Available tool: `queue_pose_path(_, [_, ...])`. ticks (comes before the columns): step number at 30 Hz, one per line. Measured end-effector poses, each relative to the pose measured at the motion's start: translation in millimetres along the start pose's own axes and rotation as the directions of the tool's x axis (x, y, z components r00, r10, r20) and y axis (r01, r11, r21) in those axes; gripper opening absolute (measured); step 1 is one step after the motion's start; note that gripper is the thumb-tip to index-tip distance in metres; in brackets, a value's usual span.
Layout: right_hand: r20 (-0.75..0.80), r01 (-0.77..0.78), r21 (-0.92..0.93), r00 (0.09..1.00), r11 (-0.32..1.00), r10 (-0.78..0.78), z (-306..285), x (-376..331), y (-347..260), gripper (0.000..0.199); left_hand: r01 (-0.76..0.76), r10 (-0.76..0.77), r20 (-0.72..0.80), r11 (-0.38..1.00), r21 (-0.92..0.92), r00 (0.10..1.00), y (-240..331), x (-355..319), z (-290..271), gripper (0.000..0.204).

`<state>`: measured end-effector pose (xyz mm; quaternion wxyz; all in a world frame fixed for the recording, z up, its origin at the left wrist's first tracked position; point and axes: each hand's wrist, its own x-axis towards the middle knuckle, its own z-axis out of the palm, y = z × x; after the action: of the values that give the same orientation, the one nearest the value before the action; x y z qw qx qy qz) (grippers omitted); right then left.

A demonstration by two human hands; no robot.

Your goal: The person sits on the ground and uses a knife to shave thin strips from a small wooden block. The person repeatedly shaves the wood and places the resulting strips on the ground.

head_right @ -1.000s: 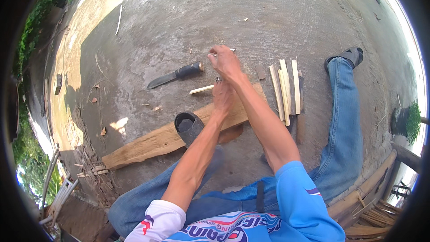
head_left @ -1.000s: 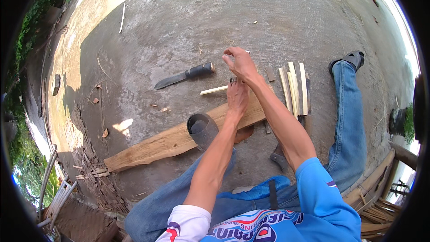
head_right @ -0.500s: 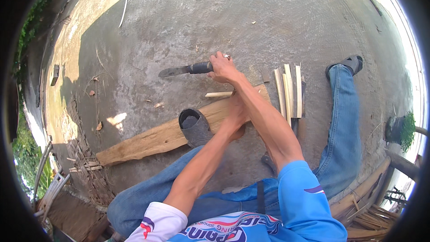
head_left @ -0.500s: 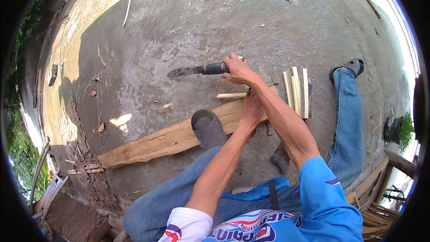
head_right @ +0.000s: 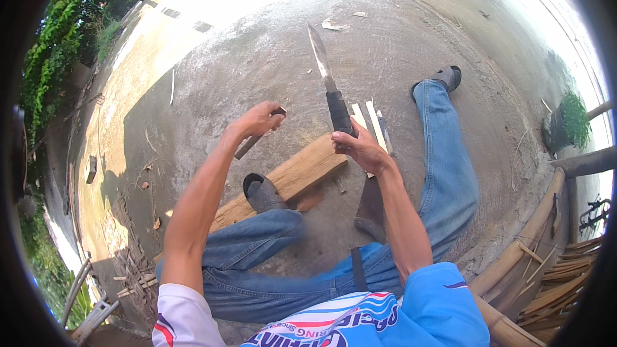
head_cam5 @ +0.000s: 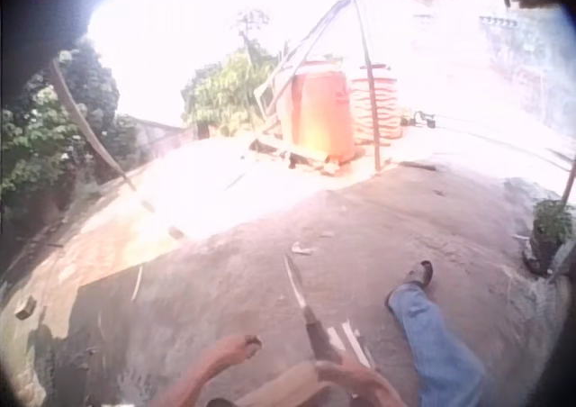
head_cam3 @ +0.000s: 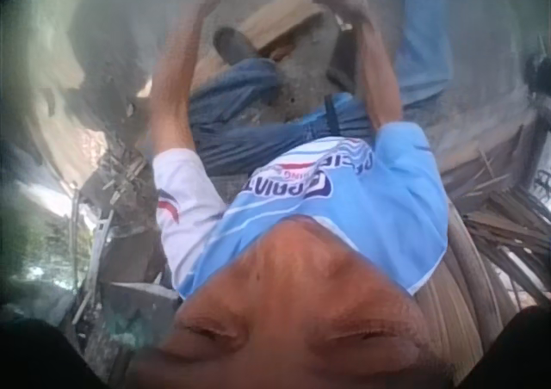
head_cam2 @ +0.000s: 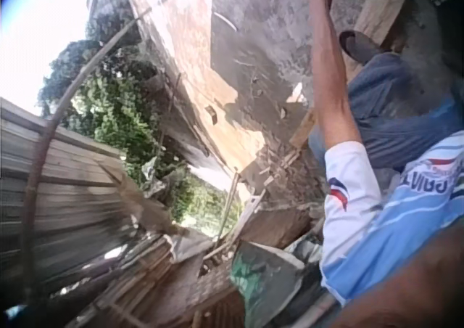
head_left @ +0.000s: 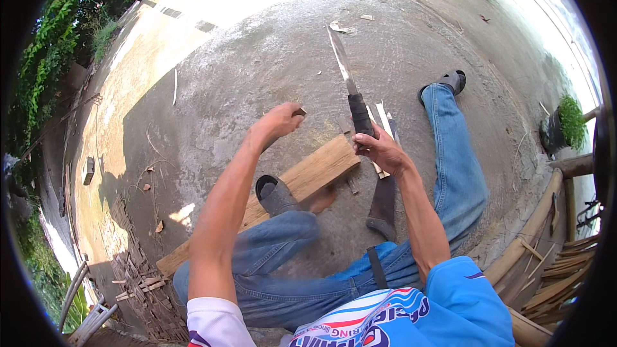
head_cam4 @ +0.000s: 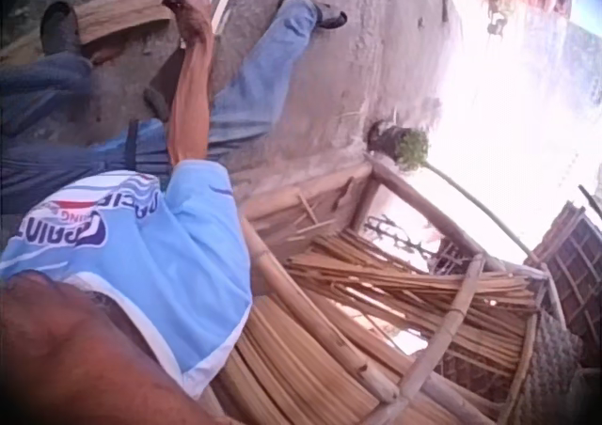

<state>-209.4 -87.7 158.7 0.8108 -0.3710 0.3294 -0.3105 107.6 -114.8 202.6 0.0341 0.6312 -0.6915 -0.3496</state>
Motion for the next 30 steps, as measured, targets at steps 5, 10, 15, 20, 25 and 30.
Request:
queue_pose_path(5, [-0.077,-0.028,0.08,0.996,0.996,0.034,-24,-49,42,0.057,0.062,-0.101,-0.235,0.984,-0.167,0.967,62,-70,-88,0.041])
queue_pose_path(10, [-0.342,-0.033,0.145,0.936,0.989,0.081,-33,-68,78,0.047,-0.172,-0.018,-0.352,0.847,-0.503,0.936,77,-97,-81,0.045])
queue_pose_path(15, [-0.466,-0.067,0.096,0.878,0.993,0.105,-39,-71,100,0.055,-0.15,-0.113,-0.295,0.662,-0.735,0.949,40,-97,1,0.046])
queue_pose_path(20, [-0.477,-0.04,0.042,0.877,0.998,0.055,-21,-82,95,0.046,-0.198,-0.137,-0.381,0.669,-0.716,0.914,-28,-57,98,0.04])
queue_pose_path(25, [-0.411,-0.195,-0.07,0.899,0.978,0.15,-12,-85,108,0.044,-0.213,-0.293,-0.478,0.624,-0.751,0.828,-23,-47,112,0.032])
queue_pose_path(30, [-0.424,-0.316,-0.318,0.891,0.894,0.164,11,-71,152,0.052,-0.229,-0.403,-0.505,0.562,-0.795,0.763,-26,-49,111,0.036])
